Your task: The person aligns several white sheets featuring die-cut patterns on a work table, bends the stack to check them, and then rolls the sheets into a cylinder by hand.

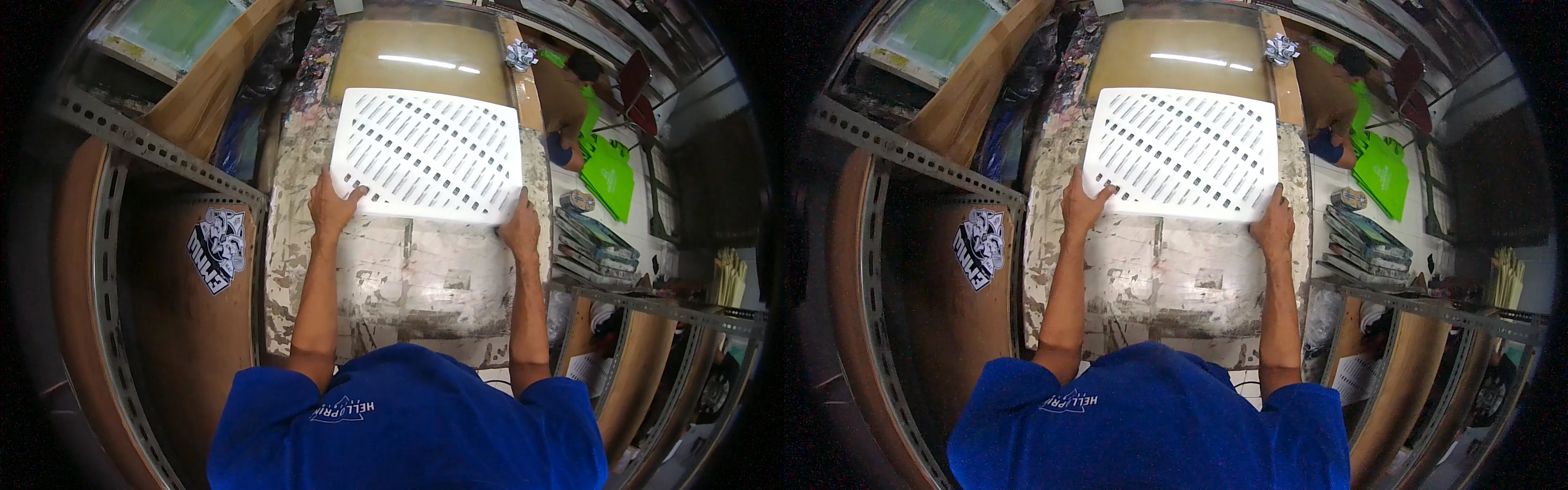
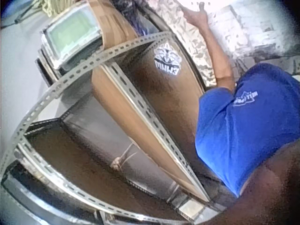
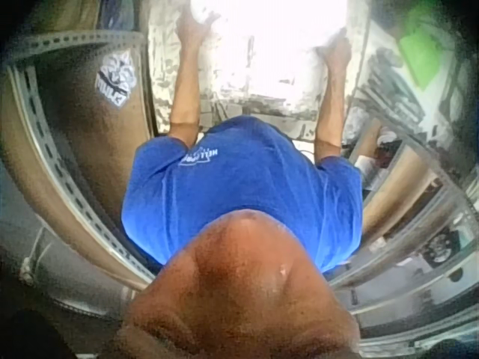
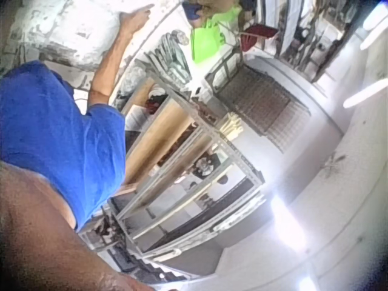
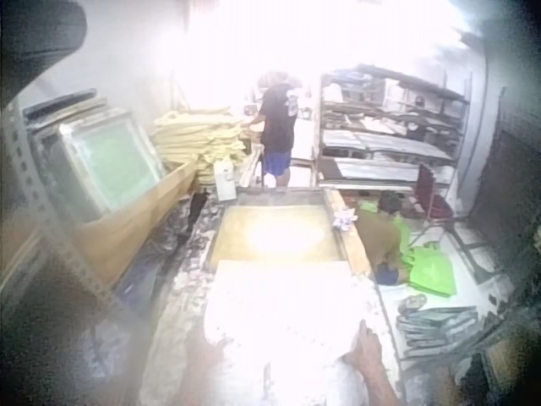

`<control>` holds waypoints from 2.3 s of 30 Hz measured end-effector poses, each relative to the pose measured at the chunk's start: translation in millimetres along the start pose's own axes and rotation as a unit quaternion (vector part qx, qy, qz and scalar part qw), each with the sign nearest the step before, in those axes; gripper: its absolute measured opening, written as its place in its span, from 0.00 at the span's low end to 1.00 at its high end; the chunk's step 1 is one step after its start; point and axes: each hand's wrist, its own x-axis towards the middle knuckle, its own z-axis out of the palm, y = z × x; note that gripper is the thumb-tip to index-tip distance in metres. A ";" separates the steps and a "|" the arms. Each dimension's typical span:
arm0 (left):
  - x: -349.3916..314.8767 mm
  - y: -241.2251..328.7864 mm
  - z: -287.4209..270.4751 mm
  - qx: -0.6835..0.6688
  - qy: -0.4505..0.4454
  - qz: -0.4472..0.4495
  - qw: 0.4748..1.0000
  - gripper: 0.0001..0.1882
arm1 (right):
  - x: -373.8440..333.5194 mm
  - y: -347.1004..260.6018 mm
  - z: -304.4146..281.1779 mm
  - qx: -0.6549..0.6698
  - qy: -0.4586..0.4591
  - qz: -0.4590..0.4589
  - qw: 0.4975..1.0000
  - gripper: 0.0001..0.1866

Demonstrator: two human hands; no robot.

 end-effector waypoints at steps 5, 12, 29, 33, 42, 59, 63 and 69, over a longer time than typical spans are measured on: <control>-5.7 13.1 -22.8 -0.049 -0.096 0.060 0.992 0.54 | -2.2 1.9 0.8 0.000 0.032 -0.026 0.999 0.47; -16.0 11.5 -19.4 0.038 -0.051 0.035 0.997 0.43 | 4.4 3.4 1.2 0.014 -0.007 -0.011 1.000 0.49; -23.2 -13.6 -6.8 0.013 0.016 0.081 0.996 0.51 | 3.4 0.1 0.8 0.009 0.017 -0.021 1.000 0.41; -24.4 -0.4 -19.9 0.009 -0.059 0.048 0.997 0.54 | 0.6 -2.0 -4.3 0.015 0.006 -0.010 1.000 0.43; -23.8 26.9 -12.2 0.091 -0.049 0.116 0.988 0.34 | -0.4 -4.5 -5.0 0.001 -0.027 0.015 1.000 0.46; -23.4 41.4 2.5 0.142 -0.055 0.031 0.988 0.36 | 2.8 -93.6 -11.7 0.382 -0.008 -0.088 0.920 0.48; -25.6 40.4 8.0 0.149 -0.046 0.032 0.987 0.36 | 18.6 -173.0 49.3 0.739 -0.339 -0.186 0.552 0.45; -26.8 42.2 6.6 0.143 -0.047 0.031 0.988 0.36 | 61.2 -193.1 125.8 0.846 -0.416 -0.033 0.332 0.39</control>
